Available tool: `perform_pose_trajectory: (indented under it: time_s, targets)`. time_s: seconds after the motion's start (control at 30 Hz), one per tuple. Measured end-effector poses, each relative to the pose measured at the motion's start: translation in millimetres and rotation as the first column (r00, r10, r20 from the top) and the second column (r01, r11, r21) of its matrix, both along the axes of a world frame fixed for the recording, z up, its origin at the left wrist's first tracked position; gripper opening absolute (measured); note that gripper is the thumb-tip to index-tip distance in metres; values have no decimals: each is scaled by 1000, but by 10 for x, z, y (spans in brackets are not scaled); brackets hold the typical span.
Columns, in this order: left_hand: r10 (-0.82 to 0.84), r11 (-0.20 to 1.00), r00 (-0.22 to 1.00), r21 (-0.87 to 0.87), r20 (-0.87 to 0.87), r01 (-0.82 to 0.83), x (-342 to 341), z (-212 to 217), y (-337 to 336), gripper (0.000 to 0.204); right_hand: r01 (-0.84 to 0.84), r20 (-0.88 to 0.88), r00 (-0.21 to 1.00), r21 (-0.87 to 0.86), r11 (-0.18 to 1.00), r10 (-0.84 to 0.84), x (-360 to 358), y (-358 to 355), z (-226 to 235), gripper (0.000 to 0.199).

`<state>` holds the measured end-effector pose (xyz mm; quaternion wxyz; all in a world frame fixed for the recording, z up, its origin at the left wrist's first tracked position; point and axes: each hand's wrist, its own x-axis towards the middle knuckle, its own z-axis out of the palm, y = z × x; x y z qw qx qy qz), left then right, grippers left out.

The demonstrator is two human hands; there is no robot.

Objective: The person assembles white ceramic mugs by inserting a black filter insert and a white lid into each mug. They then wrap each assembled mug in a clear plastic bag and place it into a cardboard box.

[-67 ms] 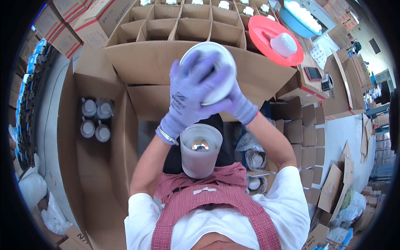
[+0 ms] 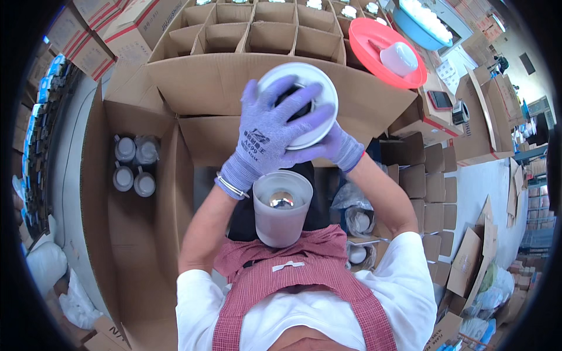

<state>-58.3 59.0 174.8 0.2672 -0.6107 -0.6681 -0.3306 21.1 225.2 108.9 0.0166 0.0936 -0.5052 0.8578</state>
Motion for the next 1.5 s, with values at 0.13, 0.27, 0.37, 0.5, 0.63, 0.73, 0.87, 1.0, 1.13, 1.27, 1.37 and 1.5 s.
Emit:
perform_pose_trajectory:
  time_s: [0.13,0.27,0.37,0.5,0.63,0.73,0.87,1.0,1.13,1.27,1.37,1.5]
  targets:
    - [-234,967,871,10,432,255,-69,-343,-204,64,-129,289,948,-20,991,130,141,-25,42,62]
    - [-307,941,284,246,909,230,74,-633,-308,67,33,475,858,330,943,-196,54,-256,343,89]
    - [-482,860,-253,508,839,48,159,-591,-257,70,-111,383,888,715,690,-254,105,-96,401,66]
    - [-587,794,-370,601,720,-91,129,-574,-330,63,487,-474,850,873,1,-231,207,-182,570,54]
    - [-550,826,-332,559,766,-79,240,-435,-316,62,770,-769,626,583,-261,129,76,-110,477,62]
    - [-387,918,-191,395,902,5,285,-529,-420,65,724,-701,690,664,-187,182,76,-77,469,80]
    - [-353,935,-8,353,936,22,278,-501,-382,65,553,-476,831,763,335,-287,153,-363,440,69]
    - [-102,993,968,74,228,87,162,-278,-271,71,285,-91,957,465,838,-275,333,-309,21,49]
    - [-412,869,819,-98,399,485,-28,-419,-411,68,-267,398,912,389,882,101,440,63,-186,34]
    - [-396,768,684,-187,613,612,-115,-943,-768,63,-188,328,889,898,398,-319,441,101,-219,35]
    - [-404,675,544,-161,736,720,-32,-1037,-716,58,222,-28,937,819,529,-349,619,-38,-447,35]
    - [-431,620,498,-154,753,770,35,-1033,-575,58,191,-89,974,815,548,-207,656,-492,-483,36]
